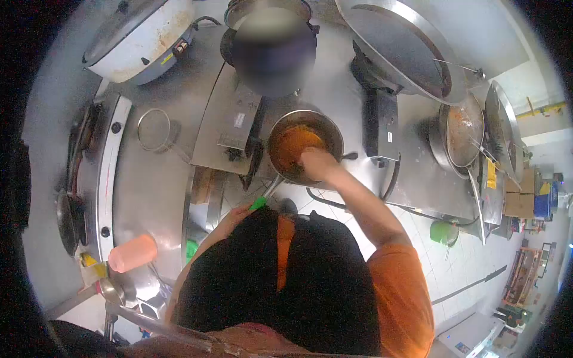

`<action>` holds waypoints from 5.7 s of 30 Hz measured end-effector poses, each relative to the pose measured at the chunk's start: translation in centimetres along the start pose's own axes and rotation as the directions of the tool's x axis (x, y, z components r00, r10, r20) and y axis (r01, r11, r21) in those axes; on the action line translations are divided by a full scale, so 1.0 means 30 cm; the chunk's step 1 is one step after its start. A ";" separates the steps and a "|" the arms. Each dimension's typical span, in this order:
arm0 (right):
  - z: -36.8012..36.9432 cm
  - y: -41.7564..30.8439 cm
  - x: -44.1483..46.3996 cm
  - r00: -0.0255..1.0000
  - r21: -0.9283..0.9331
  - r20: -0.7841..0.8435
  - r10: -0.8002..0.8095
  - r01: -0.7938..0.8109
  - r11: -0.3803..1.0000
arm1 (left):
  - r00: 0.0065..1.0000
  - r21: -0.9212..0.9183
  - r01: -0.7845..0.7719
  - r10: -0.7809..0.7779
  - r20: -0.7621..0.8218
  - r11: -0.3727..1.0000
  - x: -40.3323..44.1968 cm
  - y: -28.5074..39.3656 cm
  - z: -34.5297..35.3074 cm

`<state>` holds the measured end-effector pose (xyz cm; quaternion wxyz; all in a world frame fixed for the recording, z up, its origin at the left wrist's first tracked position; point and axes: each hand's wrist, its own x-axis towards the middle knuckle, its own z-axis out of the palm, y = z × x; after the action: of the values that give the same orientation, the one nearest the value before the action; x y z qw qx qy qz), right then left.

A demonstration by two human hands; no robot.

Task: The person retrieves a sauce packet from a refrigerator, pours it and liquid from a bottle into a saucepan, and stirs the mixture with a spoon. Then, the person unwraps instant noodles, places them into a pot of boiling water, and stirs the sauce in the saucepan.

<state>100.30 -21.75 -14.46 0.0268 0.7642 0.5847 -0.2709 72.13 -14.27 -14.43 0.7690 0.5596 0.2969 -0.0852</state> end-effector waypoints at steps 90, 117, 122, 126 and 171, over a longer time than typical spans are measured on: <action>-0.043 0.037 0.064 0.979 0.122 0.020 -0.205 0.201 0.972 | 0.998 -0.251 -0.022 0.008 -0.055 0.968 -0.011 0.013 0.038; -0.114 0.033 0.042 0.959 0.120 -0.186 0.215 -0.195 0.973 | 0.998 -0.253 0.055 -0.063 -0.026 0.966 -0.019 0.020 0.044; 0.000 0.057 0.106 0.925 0.212 -0.290 0.243 -0.186 0.960 | 0.997 -0.067 -0.012 0.007 -0.080 0.998 -0.024 0.017 0.038; 0.019 -0.006 0.043 0.983 0.126 -0.143 0.119 -0.102 0.987 | 0.995 -0.197 0.052 -0.068 -0.076 0.979 -0.043 0.069 0.067; 0.004 -0.067 0.038 0.963 0.013 -0.155 0.222 -0.223 0.975 | 0.996 0.084 0.085 -0.084 -0.014 0.993 -0.016 0.056 0.014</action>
<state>98.62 -20.14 -14.51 0.0129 0.8438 0.4961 -0.2044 72.66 -14.14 -12.72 0.7390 0.5789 0.3204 -0.1271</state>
